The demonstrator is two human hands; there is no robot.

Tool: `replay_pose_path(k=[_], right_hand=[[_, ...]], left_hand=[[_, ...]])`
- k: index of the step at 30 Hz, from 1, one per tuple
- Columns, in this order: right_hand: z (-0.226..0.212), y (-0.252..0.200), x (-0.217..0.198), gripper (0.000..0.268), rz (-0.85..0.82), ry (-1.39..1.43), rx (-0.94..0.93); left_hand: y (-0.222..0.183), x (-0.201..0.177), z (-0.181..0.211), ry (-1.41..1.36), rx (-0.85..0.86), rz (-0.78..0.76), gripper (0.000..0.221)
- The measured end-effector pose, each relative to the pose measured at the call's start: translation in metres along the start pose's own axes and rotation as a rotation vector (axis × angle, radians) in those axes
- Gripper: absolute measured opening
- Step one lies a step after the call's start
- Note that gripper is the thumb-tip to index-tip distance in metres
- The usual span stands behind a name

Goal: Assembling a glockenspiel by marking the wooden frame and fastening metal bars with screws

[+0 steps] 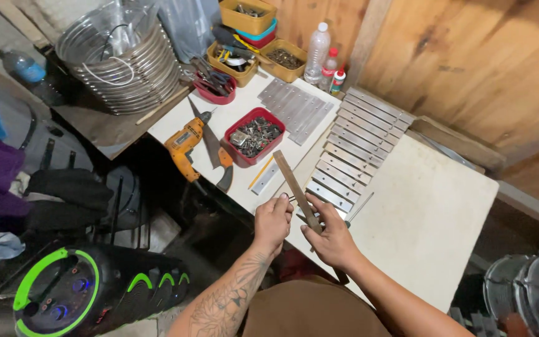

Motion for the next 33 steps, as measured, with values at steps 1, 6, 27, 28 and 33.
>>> replay_pose_path(k=[1,6,27,28,33], right_hand=[[-0.001,-0.002,-0.003,0.071,-0.002,0.001,0.016],[0.030,0.002,-0.012,0.072,0.008,0.038,0.060],[0.114,-0.019,-0.126,0.080,0.245,0.194,0.489],[0.113,-0.025,-0.137,0.078,0.280,0.196,0.528],[0.157,-0.041,-0.178,0.075,0.450,0.312,0.598]], left_hand=[[0.001,0.003,-0.004,-0.005,-0.021,-0.004,0.038],[0.019,0.012,-0.016,0.373,0.260,-0.084,0.052],[0.082,0.070,-0.053,0.836,0.985,-0.172,0.020],[0.064,0.091,-0.065,0.885,1.039,-0.321,0.020],[-0.034,0.149,-0.169,0.995,1.317,-0.760,0.020]])
Point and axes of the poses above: each hand's wrist, its own y-axis towards the middle knuckle, its own x-axis out of the palm, z = x × y, the point moved 8 cm from there along y, towards the middle knuckle, and after that the axes turned 15 degrees about z, right-handed, at the moved point
